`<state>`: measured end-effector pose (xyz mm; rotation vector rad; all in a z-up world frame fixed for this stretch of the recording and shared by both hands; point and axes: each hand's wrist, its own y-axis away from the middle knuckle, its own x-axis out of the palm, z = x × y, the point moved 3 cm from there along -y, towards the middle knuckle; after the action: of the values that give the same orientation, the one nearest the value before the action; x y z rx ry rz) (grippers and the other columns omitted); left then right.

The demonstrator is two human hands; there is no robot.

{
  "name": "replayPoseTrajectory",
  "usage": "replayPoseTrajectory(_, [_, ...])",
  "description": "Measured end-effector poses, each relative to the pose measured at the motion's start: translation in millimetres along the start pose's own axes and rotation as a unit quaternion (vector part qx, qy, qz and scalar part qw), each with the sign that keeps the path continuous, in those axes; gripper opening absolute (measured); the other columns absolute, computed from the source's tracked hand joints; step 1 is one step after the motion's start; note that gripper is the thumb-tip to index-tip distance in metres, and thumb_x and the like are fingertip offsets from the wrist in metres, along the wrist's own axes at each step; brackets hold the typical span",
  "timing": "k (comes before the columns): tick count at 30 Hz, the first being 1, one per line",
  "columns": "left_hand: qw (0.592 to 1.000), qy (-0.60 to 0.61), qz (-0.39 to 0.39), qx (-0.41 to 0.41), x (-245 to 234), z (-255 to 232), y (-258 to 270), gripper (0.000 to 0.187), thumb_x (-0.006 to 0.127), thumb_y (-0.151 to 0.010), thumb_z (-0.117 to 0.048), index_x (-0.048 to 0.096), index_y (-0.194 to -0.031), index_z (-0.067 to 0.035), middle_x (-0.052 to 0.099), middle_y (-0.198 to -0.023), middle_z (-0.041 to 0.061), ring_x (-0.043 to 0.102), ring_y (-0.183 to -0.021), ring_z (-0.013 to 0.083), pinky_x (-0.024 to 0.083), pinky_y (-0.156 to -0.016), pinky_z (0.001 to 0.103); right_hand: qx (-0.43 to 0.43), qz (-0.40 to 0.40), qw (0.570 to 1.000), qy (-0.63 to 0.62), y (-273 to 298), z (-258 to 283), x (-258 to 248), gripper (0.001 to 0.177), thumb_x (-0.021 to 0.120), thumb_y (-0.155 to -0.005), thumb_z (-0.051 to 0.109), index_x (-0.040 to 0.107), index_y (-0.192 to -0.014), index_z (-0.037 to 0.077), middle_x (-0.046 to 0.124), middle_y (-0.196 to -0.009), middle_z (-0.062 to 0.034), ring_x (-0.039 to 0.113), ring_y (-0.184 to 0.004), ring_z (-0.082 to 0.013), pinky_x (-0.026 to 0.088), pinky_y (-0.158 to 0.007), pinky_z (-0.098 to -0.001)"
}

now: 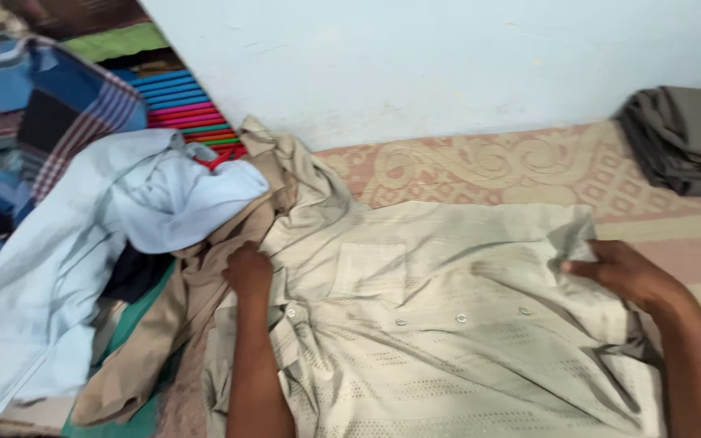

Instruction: The person folds a pair of trousers on a bed, smooths them by hand, then unfolds and spreads out a patterned shirt to align the front panels.

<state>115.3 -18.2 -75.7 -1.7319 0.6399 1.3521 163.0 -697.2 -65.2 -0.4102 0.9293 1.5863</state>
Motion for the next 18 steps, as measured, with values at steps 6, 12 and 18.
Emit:
replayPoseTrajectory(6, [0.989,0.144,0.034,-0.006,-33,-10,11,0.028,0.075,-0.087,-0.028,0.074,-0.106,-0.008,0.074,-0.109,0.015,0.068,-0.106,0.0377,0.051,-0.087,0.059,0.008,-0.193,0.977,-0.085,28,6,-47,0.042,0.080,-0.099,0.031,0.075,-0.110,-0.008,0.074,-0.087,-0.0306,0.068,-0.073,-0.0430,0.051,-0.066,-0.0521])
replayPoseTrajectory(12, [0.979,0.203,0.010,-0.016,-33,-14,13,0.027,0.078,-0.083,-0.026,0.075,-0.103,-0.009,0.077,-0.099,0.012,0.071,-0.099,0.0354,0.054,-0.087,0.051,0.033,-0.222,0.960,-0.167,-22,-58,-42,0.037,0.077,-0.102,0.030,0.069,-0.113,-0.005,0.073,-0.087,-0.0237,0.071,-0.068,-0.0302,0.059,-0.064,-0.0443])
replayPoseTrajectory(18, [0.979,0.192,0.022,-0.059,-21,-7,6,0.017,0.078,-0.082,-0.021,0.077,-0.095,-0.010,0.076,-0.096,0.014,0.072,-0.094,0.0348,0.055,-0.084,0.047,0.021,-0.174,0.970,-0.170,-75,-114,-34,0.038,0.081,-0.098,0.021,0.065,-0.111,-0.012,0.073,-0.092,-0.0312,0.072,-0.071,-0.0374,0.060,-0.066,-0.0480])
